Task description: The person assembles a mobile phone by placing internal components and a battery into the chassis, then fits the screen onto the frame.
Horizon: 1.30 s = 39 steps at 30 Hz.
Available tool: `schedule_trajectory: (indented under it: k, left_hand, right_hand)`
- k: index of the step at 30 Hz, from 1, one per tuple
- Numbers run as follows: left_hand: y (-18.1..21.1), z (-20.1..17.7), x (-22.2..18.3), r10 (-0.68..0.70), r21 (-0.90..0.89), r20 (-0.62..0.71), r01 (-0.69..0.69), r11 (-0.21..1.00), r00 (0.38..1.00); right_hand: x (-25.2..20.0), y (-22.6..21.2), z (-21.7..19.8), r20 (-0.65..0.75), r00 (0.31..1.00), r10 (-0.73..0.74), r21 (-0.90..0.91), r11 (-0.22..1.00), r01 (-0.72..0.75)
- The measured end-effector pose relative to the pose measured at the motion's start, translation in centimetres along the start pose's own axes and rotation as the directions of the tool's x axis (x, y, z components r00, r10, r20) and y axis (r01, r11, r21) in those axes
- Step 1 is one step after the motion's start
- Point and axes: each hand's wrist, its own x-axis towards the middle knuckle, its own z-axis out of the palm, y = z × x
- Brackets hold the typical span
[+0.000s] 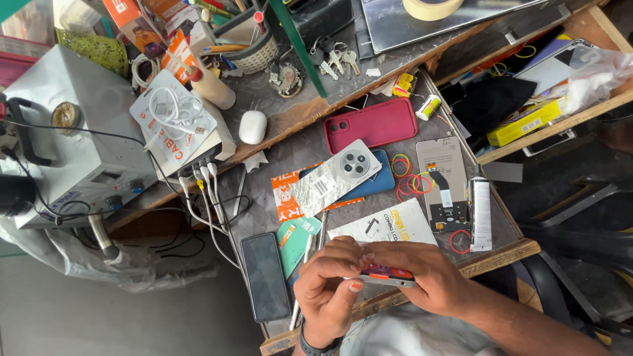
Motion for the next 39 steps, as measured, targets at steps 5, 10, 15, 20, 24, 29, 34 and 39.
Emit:
schedule_trajectory:
  k: [5, 10, 15, 20, 24, 29, 34, 39]
  left_hand:
    - [0.2, -0.1, 0.0, -0.002, 0.000, -0.024, 0.002, 1.000, 1.000]
    - [0.1, -0.6, -0.3, -0.156, -0.119, -0.049, 0.150, 0.982, 0.986]
    - [-0.4, -1.9, -0.4, -0.033, 0.063, 0.001, 0.033, 0.998, 0.999]
    - [2.3, -1.3, 1.8, 0.018, 0.255, 0.102, -0.044, 0.966, 0.995]
    - [3.9, -1.0, 3.2, 0.057, 0.485, 0.380, -0.251, 0.837, 0.923]
    - [3.2, -0.9, 2.9, 0.063, 0.507, 0.353, -0.248, 0.825, 0.933]
    - [1.9, -1.6, 1.7, 0.066, 0.460, 0.265, -0.186, 0.868, 0.962]
    - [0.4, -2.1, 0.7, 0.014, 0.330, 0.095, -0.045, 0.943, 0.995]
  right_hand:
    - [0.2, -0.1, -0.1, 0.020, 1.000, 0.011, 0.009, 1.000, -0.011]
    - [-0.1, 0.4, -0.5, 0.033, 0.999, 0.035, 0.023, 0.999, -0.036]
    - [0.5, -0.2, -1.0, 0.033, 0.999, 0.004, 0.027, 1.000, -0.005]
    - [1.2, -1.3, -1.4, 0.078, 0.996, 0.032, -0.092, 0.995, -0.025]
    - [1.8, -2.0, -1.0, 0.141, 0.990, 0.026, -0.290, 0.957, 0.016]
    - [2.8, -3.3, -1.0, 0.170, 0.984, 0.057, -0.388, 0.922, 0.014]
    - [3.7, -4.1, -1.1, 0.172, 0.977, 0.124, -0.385, 0.922, -0.049]
    - [3.8, -4.0, -1.3, 0.084, 0.992, 0.092, -0.372, 0.926, -0.054]
